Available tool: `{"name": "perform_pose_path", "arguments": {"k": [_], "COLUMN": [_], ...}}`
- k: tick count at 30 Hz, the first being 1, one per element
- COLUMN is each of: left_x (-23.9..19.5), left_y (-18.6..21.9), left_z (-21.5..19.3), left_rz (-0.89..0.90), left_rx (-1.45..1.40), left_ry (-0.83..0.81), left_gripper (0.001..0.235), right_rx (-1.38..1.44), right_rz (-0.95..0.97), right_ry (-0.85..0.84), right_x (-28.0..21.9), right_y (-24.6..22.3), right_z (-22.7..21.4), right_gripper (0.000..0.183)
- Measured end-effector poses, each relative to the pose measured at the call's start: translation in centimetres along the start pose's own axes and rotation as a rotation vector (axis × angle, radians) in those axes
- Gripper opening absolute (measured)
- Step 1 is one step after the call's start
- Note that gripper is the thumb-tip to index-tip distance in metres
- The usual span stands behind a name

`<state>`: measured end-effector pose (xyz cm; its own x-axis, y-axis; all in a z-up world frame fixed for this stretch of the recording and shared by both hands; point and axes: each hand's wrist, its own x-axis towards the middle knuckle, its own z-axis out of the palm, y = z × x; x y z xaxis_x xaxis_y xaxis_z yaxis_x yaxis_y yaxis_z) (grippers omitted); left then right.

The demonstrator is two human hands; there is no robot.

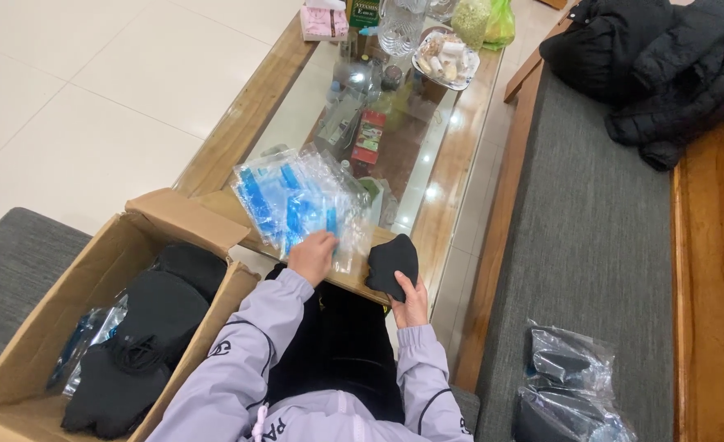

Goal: The person is sorting black face masks by picking them one by one from a cardboard box and placing them on a glass table.

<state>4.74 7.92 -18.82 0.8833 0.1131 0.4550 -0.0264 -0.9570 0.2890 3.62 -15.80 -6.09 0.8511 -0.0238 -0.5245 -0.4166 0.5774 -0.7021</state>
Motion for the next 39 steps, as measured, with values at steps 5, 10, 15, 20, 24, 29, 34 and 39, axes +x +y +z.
{"name": "perform_pose_path", "arguments": {"k": [5, 10, 15, 20, 24, 29, 34, 39], "left_x": [0.7, 3.5, 5.1, 5.4, 4.8, 5.6, 5.2, 6.1], "left_y": [2.2, 4.0, 3.5, 3.9, 3.7, 4.0, 3.8, 4.4], "left_z": [-5.0, -5.3, -1.7, -1.9, -0.7, -1.5, 0.3, -2.7], "left_rz": [-0.031, -0.195, -0.322, -0.386, -0.398, -0.424, -0.436, -0.441], "left_rx": [-0.158, -0.194, -0.155, -0.171, -0.137, -0.136, -0.116, -0.167], "left_ry": [-0.241, -0.314, -0.257, -0.311, -0.246, -0.282, -0.245, -0.327], "left_gripper": [0.033, 0.057, 0.038, 0.025, 0.020, 0.029, 0.016, 0.031], "right_rx": [0.007, -0.007, 0.009, -0.010, -0.011, 0.021, 0.013, 0.009], "right_rz": [-0.004, 0.005, 0.002, -0.002, 0.004, -0.017, 0.000, 0.023], "right_ry": [0.007, 0.023, 0.059, 0.029, 0.012, 0.012, 0.011, 0.027], "right_x": [-0.1, -0.2, -0.2, -0.2, 0.5, 0.2, -0.3, 0.1], "right_y": [0.2, 0.2, 0.3, -0.1, 0.3, 0.4, 0.1, 0.1], "right_z": [0.1, 0.3, 0.1, 0.4, -0.3, -0.1, 0.1, 0.1], "right_gripper": [0.040, 0.040, 0.041, 0.038, 0.041, 0.037, 0.036, 0.041]}}
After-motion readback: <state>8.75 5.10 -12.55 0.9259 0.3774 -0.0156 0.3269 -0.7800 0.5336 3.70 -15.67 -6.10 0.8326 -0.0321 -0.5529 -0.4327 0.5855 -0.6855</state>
